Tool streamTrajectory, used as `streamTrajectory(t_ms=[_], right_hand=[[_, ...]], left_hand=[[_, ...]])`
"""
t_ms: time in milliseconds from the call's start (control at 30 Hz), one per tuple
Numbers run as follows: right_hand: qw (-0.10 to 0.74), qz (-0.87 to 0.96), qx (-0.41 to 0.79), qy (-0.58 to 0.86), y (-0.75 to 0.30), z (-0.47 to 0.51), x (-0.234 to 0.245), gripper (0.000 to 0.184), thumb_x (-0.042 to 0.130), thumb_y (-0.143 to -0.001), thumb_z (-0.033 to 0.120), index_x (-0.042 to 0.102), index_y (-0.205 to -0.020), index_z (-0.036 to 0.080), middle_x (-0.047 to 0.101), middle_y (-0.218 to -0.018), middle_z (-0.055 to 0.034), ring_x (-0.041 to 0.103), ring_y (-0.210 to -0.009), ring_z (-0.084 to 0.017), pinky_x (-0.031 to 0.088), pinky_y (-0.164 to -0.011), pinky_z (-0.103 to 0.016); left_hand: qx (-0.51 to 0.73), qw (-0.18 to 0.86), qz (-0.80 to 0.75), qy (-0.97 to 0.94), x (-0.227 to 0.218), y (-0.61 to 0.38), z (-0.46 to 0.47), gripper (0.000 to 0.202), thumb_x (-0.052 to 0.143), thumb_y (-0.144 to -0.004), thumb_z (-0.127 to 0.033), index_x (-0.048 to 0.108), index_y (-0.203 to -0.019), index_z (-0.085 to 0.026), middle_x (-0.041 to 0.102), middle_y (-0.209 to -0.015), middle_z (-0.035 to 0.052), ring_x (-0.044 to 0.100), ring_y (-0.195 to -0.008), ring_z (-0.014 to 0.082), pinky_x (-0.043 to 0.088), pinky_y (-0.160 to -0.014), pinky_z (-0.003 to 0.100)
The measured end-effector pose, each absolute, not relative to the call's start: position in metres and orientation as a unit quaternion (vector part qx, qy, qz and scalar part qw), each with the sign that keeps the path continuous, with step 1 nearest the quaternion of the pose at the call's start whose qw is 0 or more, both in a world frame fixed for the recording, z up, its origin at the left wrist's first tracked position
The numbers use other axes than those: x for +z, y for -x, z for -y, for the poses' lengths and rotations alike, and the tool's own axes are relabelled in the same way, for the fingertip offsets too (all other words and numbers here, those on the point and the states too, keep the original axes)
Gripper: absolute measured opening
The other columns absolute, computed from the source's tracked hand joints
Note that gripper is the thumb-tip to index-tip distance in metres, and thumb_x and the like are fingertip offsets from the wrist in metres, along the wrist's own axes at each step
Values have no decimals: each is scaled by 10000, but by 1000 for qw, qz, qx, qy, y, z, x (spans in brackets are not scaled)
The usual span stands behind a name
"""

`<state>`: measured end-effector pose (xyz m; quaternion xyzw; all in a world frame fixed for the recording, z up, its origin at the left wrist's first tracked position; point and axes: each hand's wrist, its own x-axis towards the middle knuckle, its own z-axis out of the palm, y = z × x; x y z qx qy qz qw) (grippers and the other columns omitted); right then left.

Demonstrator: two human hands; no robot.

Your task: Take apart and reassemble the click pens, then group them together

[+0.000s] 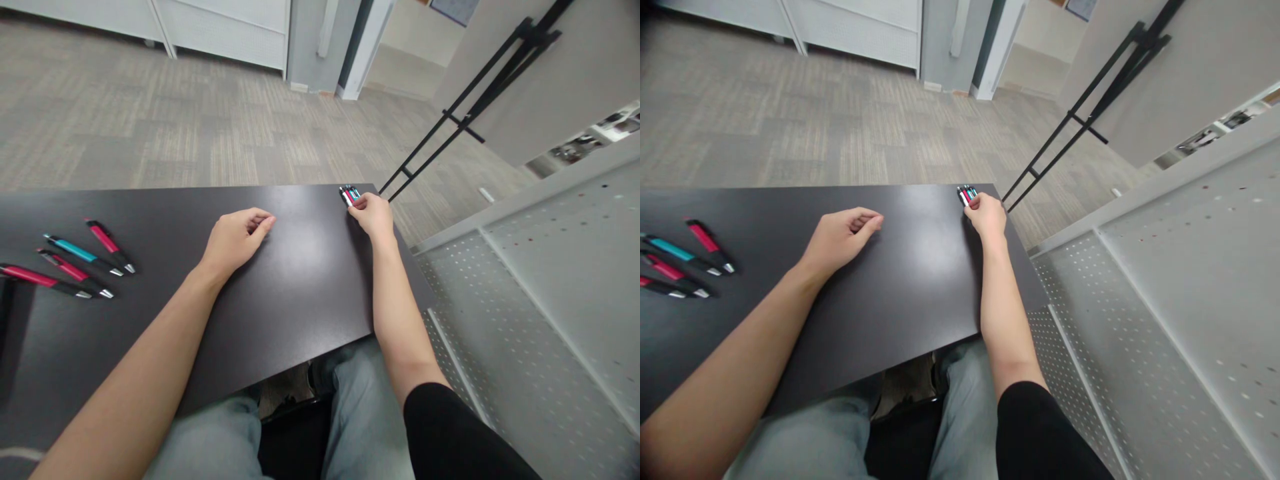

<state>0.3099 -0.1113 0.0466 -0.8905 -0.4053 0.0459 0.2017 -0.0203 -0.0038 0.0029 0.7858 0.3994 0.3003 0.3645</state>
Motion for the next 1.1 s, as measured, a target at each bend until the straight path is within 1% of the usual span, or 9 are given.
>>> streamTrajectory(t_ms=[267, 500, 600, 700, 767, 867, 967, 1033, 1100], right_hand=[[208, 413, 53, 885, -314, 111, 46, 113, 879, -986, 207, 785, -967, 266, 929, -1164, -76, 863, -1138, -313, 595, -920, -401], [227, 475, 17, 850, -306, 106, 45, 100, 812, -1036, 310, 824, -1118, 255, 910, -1191, -118, 843, -1150, -354, 604, -956, -447], [259, 580, 27, 772, -285, 96, 35, 140, 742, -1044, 344, 822, -1128, 265, 885, -1118, -129, 823, -1056, -357, 604, -987, -482], [282, 658, 90, 692, -254, 85, 20, 204, 700, -1059, 451, 824, -1124, 302, 857, -1049, -122, 789, -904, -354, 604, -929, -513], [283, 695, 138, 646, -235, 79, 13, 211, 689, -1059, 499, 823, -1102, 341, 853, -1022, -106, 774, -864, -356, 596, -913, -534], [277, 731, 200, 591, -218, 73, 8, 212, 665, -1045, 528, 804, -1034, 369, 822, -936, -95, 750, -816, -357, 580, -869, -544], [290, 732, 232, 572, -216, 70, 9, 208, 659, -1008, 544, 784, -973, 381, 793, -876, -91, 723, -775, -352, 567, -827, -540], [305, 724, 241, 571, -218, 68, 10, 217, 656, -988, 563, 777, -952, 387, 785, -855, -92, 710, -761, -355, 559, -815, -542], [310, 723, 252, 563, -219, 66, 10, 219, 654, -969, 574, 769, -932, 391, 773, -828, -89, 698, -749, -357, 552, -811, -543]], left_hand=[[297, 358, -392, -794, 3, 21, 4, 272, 731, -1049, -505, 897, -1063, -290, 940, -1037, 48, 874, -955, 317, 653, -954, 443], [316, 354, -372, -798, -5, 21, 3, 236, 761, -1072, -470, 904, -1057, -282, 927, -1000, 55, 861, -925, 316, 619, -899, 427], [320, 349, -364, -802, -9, 19, 2, 225, 731, -1119, -413, 914, -1106, -283, 922, -974, 53, 857, -924, 306, 607, -889, 412], [346, 338, -338, -807, -15, 17, -4, 248, 703, -1155, -381, 933, -1145, -289, 927, -990, 57, 842, -931, 289, 606, -889, 406], [373, 325, -298, -817, -18, 17, -7, 184, 788, -1105, -371, 948, -1074, -285, 937, -1116, 77, 839, -985, 282, 625, -947, 414], [433, 311, -305, -789, -15, 21, -6, 134, 904, -1023, -338, 905, -913, -261, 923, -1190, 99, 822, -941, 257, 638, -924, 419], [458, 244, -362, -774, -2, 44, -5, 303, 988, -980, -360, 791, -772, -258, 902, -1101, 88, 826, -1029, 278, 616, -1047, 462], [453, 192, -412, -767, 12, 74, -8, 378, 928, -1039, -392, 729, -745, -261, 865, -971, 65, 798, -965, 261, 604, -1035, 447], [441, 134, -506, -729, 29, 116, -11, 329, 844, -1082, -376, 711, -803, -263, 819, -887, 42, 750, -896, 241, 592, -964, 405]])
